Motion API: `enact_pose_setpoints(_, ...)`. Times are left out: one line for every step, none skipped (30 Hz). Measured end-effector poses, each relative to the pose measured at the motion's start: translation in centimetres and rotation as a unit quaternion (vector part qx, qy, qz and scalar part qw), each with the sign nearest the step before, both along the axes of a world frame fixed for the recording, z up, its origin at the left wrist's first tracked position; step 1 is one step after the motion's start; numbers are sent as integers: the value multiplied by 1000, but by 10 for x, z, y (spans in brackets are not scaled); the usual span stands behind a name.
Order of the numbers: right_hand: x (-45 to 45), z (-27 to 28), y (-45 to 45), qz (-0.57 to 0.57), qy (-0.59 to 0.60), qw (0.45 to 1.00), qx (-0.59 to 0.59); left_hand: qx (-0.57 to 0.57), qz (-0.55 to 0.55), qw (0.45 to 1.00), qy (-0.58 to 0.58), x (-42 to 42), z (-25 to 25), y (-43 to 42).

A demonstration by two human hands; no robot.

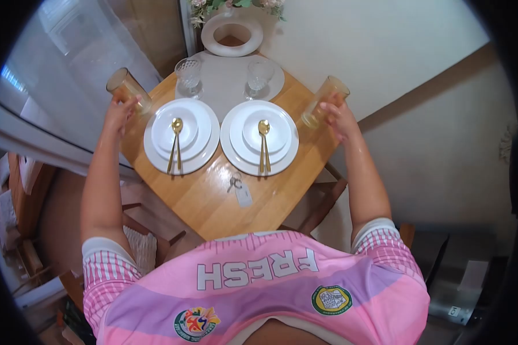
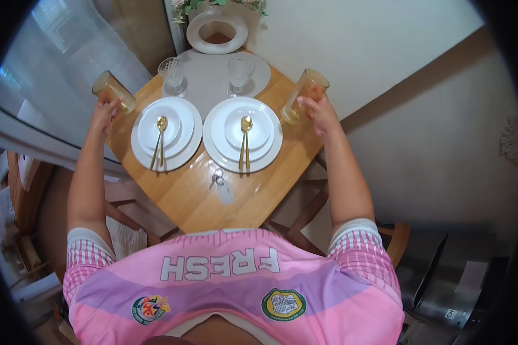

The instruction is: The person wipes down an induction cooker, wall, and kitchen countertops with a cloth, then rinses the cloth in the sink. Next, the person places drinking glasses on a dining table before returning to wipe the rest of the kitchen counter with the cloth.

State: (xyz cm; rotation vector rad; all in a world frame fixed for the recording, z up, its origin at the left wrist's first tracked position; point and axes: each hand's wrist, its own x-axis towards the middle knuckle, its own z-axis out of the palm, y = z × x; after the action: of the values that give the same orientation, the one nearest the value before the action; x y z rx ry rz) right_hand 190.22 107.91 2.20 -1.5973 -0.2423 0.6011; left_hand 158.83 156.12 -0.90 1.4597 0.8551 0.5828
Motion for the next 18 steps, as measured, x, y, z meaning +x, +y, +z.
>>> enact_pose_setpoints(14, -1, 23, -15, -33, 999, -16, 28, -2, 999, 20, 24, -1, 18)
enact_pose_setpoints(26, -5, 46, -28, -66, 997, -35, 55, -3, 998, 41, 46, -7, 33)
enact_pose_setpoints(43, -15, 65, -29, -69, 996, -39, 50, -4, 998, 38, 67, -17, 44)
enact_pose_setpoints(60, -25, 87, -26, -81, 996, -15, 53, -7, 998, 39, 89, -24, 54)
enact_pose_setpoints(77, -35, 107, -24, -90, 996, 11, 58, -11, 997, 42, 108, -30, 64)
enact_pose_setpoints(90, -39, 126, -24, -89, 996, 10, 61, -21, 997, 51, 128, -42, 72)
enact_pose_setpoints(103, -45, 142, 9, -91, 996, -21, 61, -23, 996, 54, 145, -54, 81)
enact_pose_setpoints(113, -53, 157, 41, -92, 994, -53, 59, -55, 994, 72, 162, -63, 83)
enact_pose_setpoints(122, -64, 171, 40, -87, 994, -55, 56, -87, 991, 88, 178, -67, 79)
enact_pose_setpoints(128, -73, 184, 60, -101, 992, -47, 29, -102, 994, 24, 189, -72, 71)
enact_pose_setpoints(137, -82, 193, 79, -114, 990, -38, 29, -106, 994, 27, 202, -79, 73)
enact_pose_setpoints(145, -90, 201, 76, -111, 990, -38, 24, -133, 990, 39, 215, -85, 76)
enact_pose_setpoints(152, -97, 208, 85, -123, 987, -54, 19, -159, 986, 50, 226, -91, 79)
enact_pose_setpoints(159, -103, 215, 94, -133, 984, -69, 18, -161, 985, 53, 238, -93, 80)
enact_pose_setpoints(166, -108, 221, 93, -129, 985, -71, 31, -172, 982, 68, 248, -94, 82)
enact_pose_setpoints(173, -112, 226, 92, -137, 983, -80, 43, -182, 979, 83, 257, -95, 83)
enact_pose_setpoints(180, -117, 230, 90, -145, 981, -90, 40, -184, 978, 85, 263, -98, 85)
enact_pose_setpoints(186, -123, 234, 89, -141, 982, -93, 36, -201, 978, 50, 268, -101, 86)
